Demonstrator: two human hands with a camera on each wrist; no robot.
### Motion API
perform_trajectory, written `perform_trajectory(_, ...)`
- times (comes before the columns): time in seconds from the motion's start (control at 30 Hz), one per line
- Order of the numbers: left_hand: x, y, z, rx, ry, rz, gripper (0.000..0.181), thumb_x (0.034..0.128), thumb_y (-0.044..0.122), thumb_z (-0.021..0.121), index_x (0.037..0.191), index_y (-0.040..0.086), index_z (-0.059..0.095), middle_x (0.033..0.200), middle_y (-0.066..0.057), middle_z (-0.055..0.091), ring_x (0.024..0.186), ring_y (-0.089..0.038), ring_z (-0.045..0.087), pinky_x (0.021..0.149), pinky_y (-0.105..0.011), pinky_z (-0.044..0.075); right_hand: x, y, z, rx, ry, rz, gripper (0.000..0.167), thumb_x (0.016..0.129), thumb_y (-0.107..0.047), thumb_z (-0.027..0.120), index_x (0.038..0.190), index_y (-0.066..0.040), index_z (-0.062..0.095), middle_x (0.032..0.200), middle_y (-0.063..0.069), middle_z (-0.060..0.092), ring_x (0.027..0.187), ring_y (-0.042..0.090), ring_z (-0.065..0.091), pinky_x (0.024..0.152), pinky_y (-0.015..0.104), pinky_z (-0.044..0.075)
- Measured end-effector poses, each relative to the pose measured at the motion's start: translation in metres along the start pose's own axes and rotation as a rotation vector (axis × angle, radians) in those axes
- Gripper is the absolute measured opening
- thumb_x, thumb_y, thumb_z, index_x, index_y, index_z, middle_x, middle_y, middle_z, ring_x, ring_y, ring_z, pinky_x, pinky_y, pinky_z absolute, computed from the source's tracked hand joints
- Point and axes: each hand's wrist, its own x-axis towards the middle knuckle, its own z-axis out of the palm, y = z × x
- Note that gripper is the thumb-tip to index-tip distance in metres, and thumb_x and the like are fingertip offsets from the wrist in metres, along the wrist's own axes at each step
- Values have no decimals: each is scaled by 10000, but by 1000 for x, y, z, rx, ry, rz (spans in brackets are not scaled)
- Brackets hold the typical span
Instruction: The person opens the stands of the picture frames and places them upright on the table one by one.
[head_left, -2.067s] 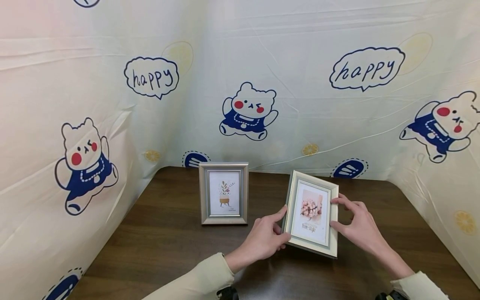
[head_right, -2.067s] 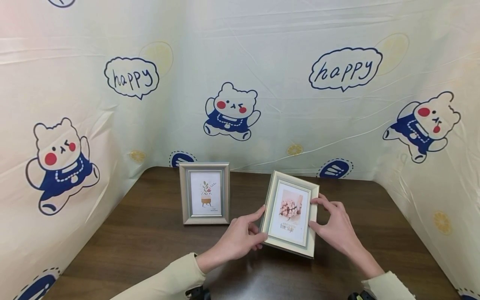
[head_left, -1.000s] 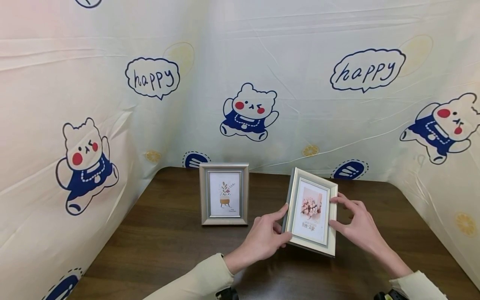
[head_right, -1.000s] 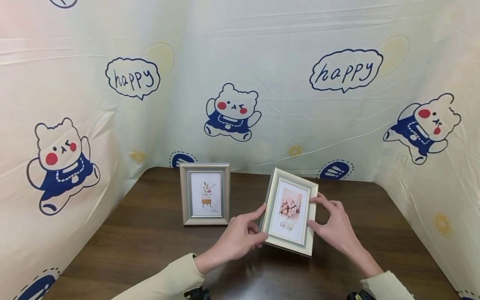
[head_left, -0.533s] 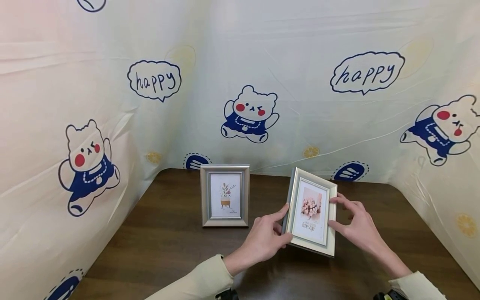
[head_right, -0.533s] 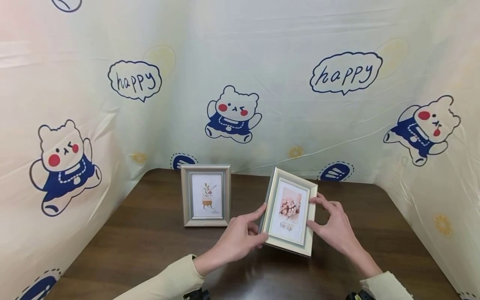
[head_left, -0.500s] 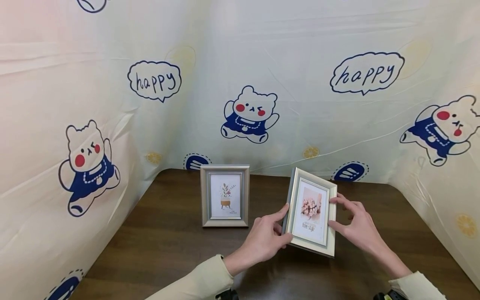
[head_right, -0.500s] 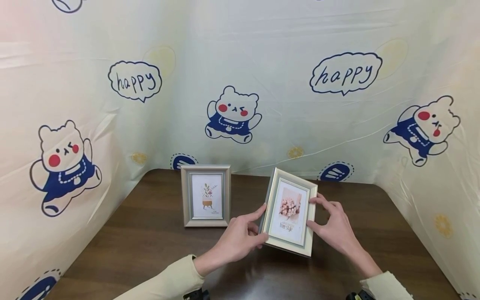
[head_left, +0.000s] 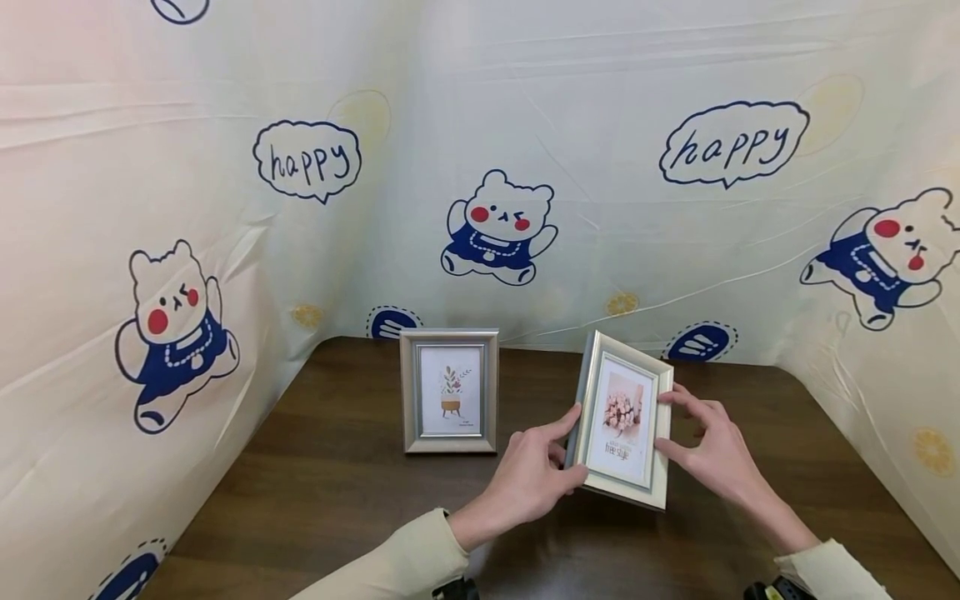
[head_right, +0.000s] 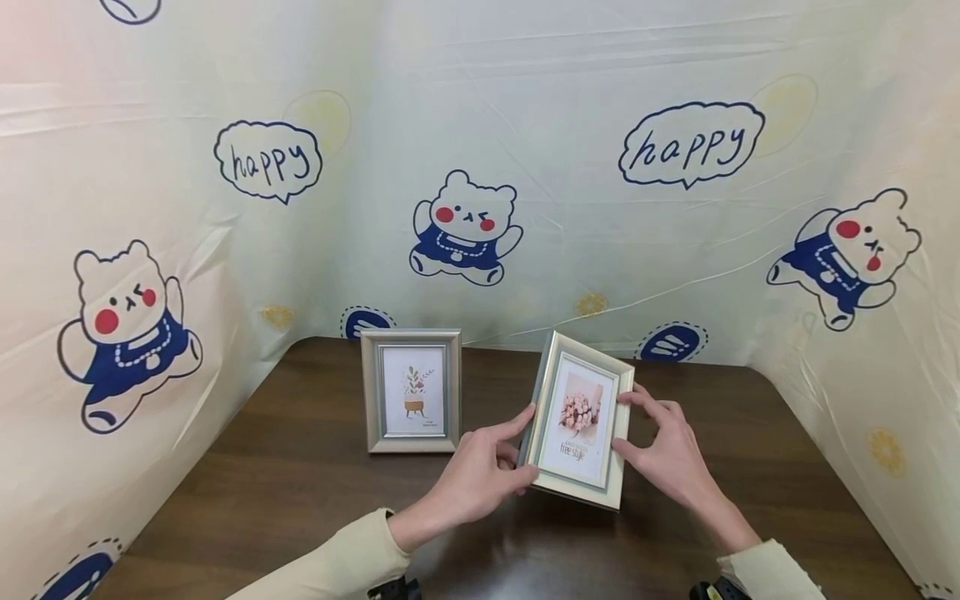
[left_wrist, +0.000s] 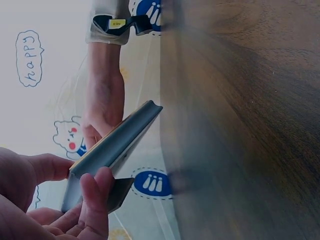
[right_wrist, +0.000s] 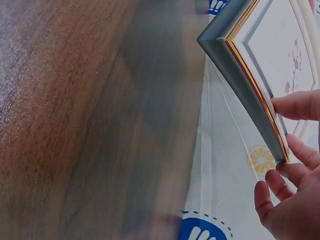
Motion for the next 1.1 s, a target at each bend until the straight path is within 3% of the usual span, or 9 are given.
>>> perform_trajectory(0.27,-2,1,2,14,27,1,804,845,19,743,1584,195,479,607,91,653,464,-83,617,435,-227,359,-2,-1,1,6,-2,14,565,818,-166,897,1327,-96,663,1415,198,586,1053,278,492,763,377,431)
perform_trajectory(0.53,-1,4,2,77,61,29,787,823,45,771,1554,201,525,587,156,608,433,-26,394,443,-221,255,-1,-3,2,19,-3,21,576,827,-161,893,1345,-94,649,1424,201,567,1071,296,496,780,436,447)
perform_trajectory(1.1,-2,12,3,15,44,29,784,831,0,788,1547,186,529,635,140,645,454,-25,490,441,-207,322,0,-2,2,30,22,0,586,821,-119,888,1353,-95,644,1433,187,558,1051,262,481,770,424,438)
